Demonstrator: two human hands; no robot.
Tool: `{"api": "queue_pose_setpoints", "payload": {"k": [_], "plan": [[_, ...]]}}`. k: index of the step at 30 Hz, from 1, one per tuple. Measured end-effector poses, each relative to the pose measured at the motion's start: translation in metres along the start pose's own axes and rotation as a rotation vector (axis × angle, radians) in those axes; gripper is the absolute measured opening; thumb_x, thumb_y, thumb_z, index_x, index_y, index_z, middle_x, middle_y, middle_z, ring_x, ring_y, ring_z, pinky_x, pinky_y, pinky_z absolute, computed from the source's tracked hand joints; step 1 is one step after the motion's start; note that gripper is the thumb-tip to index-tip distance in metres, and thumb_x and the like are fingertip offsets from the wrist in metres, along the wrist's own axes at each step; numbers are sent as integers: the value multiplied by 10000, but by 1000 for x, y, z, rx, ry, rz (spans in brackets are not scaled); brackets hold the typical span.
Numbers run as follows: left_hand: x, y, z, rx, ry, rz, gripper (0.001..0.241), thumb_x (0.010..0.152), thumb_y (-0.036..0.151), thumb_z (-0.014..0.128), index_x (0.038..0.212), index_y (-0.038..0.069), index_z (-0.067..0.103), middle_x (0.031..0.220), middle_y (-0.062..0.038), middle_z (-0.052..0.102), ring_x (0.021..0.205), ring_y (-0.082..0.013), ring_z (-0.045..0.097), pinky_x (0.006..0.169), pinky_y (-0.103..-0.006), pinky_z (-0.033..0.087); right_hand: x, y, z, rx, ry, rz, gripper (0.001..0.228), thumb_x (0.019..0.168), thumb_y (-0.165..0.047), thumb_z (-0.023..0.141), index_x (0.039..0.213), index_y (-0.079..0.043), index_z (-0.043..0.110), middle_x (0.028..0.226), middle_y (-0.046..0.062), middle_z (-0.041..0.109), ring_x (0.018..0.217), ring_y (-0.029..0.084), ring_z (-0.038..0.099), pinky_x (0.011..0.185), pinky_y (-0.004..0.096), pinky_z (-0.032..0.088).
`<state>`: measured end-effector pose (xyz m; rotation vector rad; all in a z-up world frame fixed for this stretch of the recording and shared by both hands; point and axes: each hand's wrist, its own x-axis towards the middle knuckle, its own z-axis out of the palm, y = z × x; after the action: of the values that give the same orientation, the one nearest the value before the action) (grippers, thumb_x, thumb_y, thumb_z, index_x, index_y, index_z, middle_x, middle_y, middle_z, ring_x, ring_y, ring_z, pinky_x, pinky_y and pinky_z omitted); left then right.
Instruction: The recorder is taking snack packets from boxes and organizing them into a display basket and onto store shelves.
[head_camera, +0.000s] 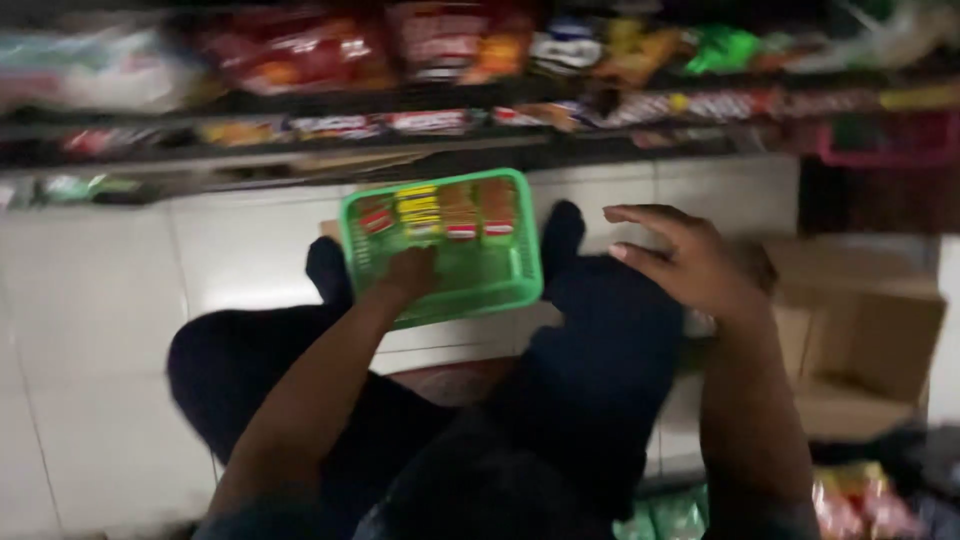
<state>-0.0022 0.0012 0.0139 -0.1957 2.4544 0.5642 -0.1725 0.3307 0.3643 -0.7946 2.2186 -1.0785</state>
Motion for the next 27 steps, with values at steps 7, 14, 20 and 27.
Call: {"api": "queue_pose_setpoints", "payload": {"k": [7, 14, 20, 27], "plan": [[-97, 141, -160, -448, -98, 76, 465, 956, 342, 679, 1382, 171, 603, 1065, -206, 769, 990, -294, 761, 893, -420, 584, -127, 246, 53, 131, 423, 544, 375, 1104, -353, 629, 1095, 9, 725, 922, 153, 701, 872, 209, 631, 816, 364, 529], [-123, 297, -179, -528, 419, 684, 337, 985, 257, 695, 1283, 106, 646, 1393, -112, 653, 1352, -323, 593, 1126, -447, 461, -180, 449, 177, -249, 429, 542, 354, 804, -266, 731, 1085, -52, 757, 1078, 155, 745, 937, 274, 692, 796, 381, 553], [-115, 337, -159, -192, 579, 653, 350, 903, 312, 731, 1193, 117, 707, 1320, -98, 684, 1285, -351, 594, 1050, -504, 461, -115, 399, 177, 600, 631, 860, 434, 929, -363, 658, 1217, -40, 683, 1202, 259, 694, 1048, 385, 676, 851, 459, 506], [-102, 338, -156, -241, 562, 697, 260, 949, 233, 684, 1152, 72, 706, 1294, -125, 678, 1233, -386, 628, 1054, -491, 499, -82, 410, 186, -304, 442, 547, 473, 886, -437, 704, 1202, -86, 706, 1164, 254, 693, 1046, 449, 667, 886, 509, 535]]}}
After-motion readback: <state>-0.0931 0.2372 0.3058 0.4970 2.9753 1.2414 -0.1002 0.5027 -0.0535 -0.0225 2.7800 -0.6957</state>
